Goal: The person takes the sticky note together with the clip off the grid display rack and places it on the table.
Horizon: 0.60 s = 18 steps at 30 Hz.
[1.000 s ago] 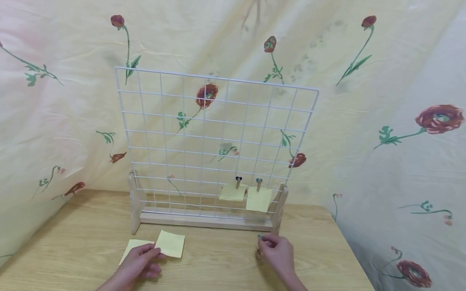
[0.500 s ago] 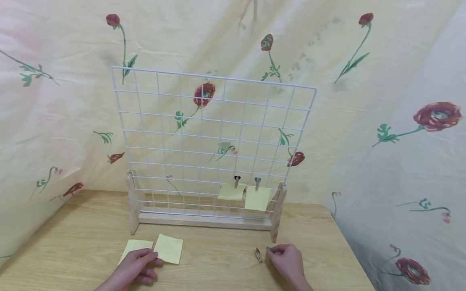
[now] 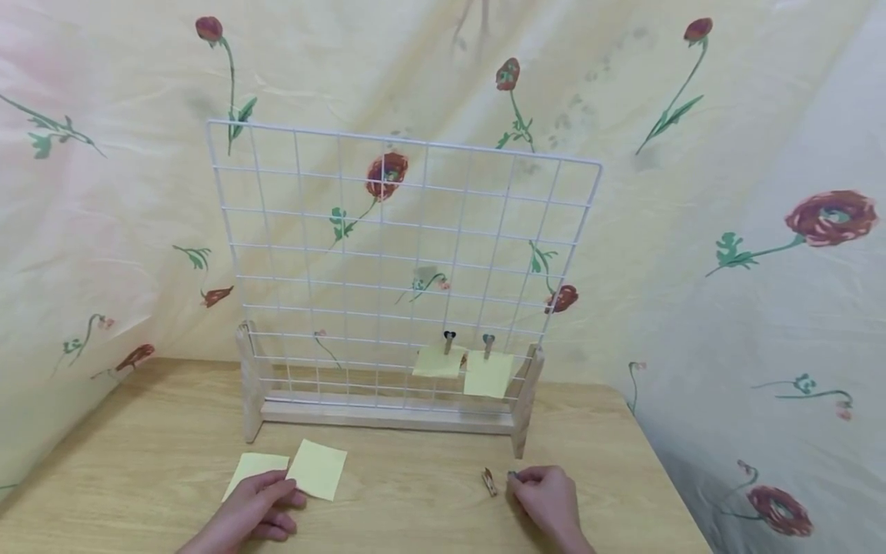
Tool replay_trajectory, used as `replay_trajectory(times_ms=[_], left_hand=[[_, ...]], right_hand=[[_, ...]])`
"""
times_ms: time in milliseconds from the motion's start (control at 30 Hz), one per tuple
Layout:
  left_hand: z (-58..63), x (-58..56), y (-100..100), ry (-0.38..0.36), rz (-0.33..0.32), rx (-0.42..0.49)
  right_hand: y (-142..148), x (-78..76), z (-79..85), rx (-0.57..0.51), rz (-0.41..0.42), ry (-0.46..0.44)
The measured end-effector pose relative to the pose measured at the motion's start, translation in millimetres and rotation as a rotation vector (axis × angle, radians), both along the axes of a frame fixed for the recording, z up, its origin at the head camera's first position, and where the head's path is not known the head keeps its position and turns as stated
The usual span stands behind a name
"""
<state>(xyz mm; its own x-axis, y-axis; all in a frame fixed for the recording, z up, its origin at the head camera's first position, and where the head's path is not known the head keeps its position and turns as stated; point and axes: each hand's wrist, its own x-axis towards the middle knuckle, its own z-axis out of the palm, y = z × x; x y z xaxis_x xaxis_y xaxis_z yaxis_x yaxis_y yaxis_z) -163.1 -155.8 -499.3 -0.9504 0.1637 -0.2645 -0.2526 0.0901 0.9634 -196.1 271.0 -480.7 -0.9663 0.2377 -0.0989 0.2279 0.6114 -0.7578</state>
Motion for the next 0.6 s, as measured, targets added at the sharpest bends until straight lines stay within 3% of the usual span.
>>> replay_trajectory(times_ms=[600], left_hand=[[1.8, 3.3, 0.7, -0.015, 0.052, 0.036]], right_hand=[[0.0, 2.9, -3.3, -0.049, -0.046, 0.02]])
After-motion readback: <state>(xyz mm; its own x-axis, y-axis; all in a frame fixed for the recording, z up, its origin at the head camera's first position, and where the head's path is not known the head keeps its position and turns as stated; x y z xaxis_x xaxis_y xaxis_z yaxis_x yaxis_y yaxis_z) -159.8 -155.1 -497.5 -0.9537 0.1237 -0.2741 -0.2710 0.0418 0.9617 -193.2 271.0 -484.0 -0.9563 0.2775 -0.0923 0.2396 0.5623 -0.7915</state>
